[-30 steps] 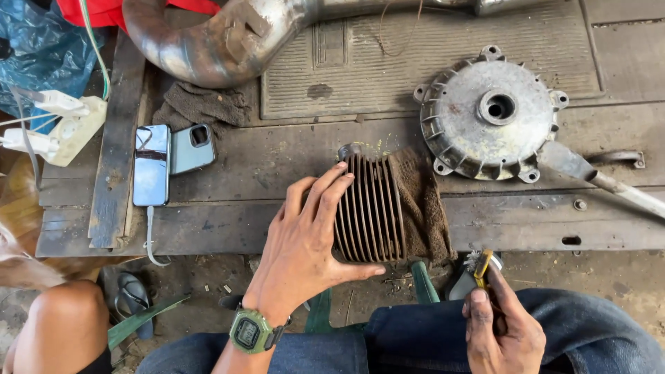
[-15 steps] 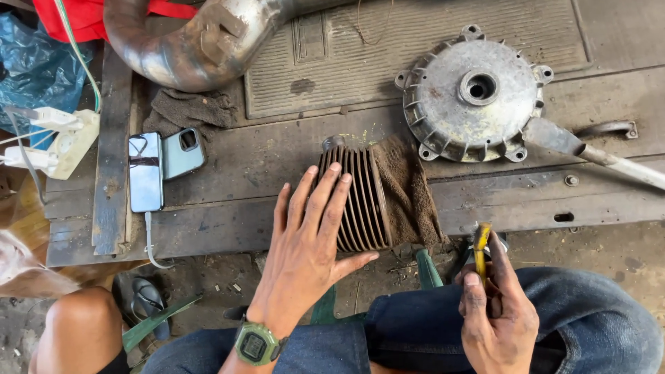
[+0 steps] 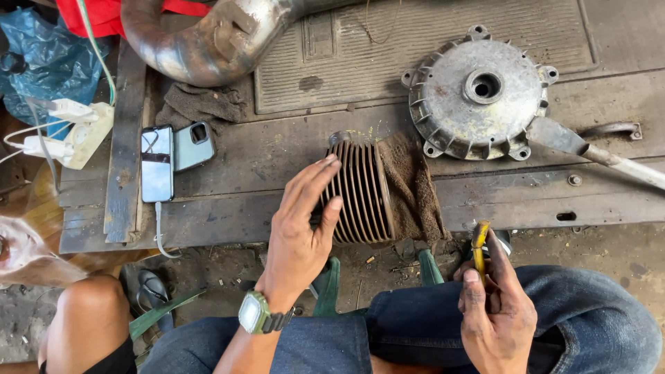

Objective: Cleaning a motorcycle cylinder head by scrubbing and scraping between the cooling fins with a small brush and pick.

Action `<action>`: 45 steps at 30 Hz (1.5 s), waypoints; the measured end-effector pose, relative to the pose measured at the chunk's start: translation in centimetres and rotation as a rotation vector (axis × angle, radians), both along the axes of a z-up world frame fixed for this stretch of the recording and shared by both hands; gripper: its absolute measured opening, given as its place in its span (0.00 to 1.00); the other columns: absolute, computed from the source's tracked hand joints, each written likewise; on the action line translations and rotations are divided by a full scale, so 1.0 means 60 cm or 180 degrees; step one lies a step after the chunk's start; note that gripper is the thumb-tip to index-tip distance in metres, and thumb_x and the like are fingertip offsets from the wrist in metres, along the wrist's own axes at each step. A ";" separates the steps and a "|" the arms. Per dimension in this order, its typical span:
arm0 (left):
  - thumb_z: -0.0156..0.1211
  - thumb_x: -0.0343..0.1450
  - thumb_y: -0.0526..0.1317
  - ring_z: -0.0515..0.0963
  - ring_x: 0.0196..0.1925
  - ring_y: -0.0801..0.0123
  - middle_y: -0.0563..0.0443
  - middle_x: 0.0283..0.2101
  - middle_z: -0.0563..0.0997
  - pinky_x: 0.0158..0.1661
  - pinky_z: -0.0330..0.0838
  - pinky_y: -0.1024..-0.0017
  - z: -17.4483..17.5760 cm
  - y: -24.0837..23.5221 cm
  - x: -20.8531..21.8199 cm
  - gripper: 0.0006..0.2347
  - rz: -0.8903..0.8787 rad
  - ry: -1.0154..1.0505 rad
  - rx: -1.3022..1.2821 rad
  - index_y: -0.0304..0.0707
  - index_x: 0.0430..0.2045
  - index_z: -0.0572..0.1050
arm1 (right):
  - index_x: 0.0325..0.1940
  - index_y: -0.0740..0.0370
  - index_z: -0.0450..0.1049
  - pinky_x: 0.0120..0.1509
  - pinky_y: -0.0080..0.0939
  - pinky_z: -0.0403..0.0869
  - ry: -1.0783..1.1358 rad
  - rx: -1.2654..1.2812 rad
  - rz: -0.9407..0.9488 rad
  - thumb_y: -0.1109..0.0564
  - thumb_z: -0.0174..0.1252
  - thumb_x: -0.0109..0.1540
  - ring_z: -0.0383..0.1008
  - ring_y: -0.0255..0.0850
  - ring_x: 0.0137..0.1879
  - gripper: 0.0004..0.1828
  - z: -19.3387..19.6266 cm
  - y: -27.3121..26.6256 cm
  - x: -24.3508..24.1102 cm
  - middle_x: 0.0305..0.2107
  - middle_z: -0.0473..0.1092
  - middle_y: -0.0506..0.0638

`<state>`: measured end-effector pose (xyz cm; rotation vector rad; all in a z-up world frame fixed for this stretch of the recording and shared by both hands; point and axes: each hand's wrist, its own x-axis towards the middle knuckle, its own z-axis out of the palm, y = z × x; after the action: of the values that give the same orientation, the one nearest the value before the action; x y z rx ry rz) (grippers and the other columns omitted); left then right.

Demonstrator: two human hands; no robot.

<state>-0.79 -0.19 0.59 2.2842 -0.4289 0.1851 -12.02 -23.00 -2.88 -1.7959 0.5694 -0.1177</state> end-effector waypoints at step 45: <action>0.42 0.78 0.39 0.76 0.40 0.27 0.38 0.38 0.67 0.31 0.77 0.53 -0.087 -0.004 0.018 0.07 0.0543 0.0498 -0.0434 0.33 0.42 0.63 | 0.71 0.58 0.65 0.34 0.48 0.79 0.0673 -0.3488 0.2533 0.66 0.43 0.65 0.76 0.47 0.29 0.29 0.203 0.168 0.105 0.31 0.74 0.58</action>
<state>0.31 -0.40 -4.62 2.1813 -0.1361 0.1159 -5.71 -12.92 9.28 -2.9925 -0.1885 0.3881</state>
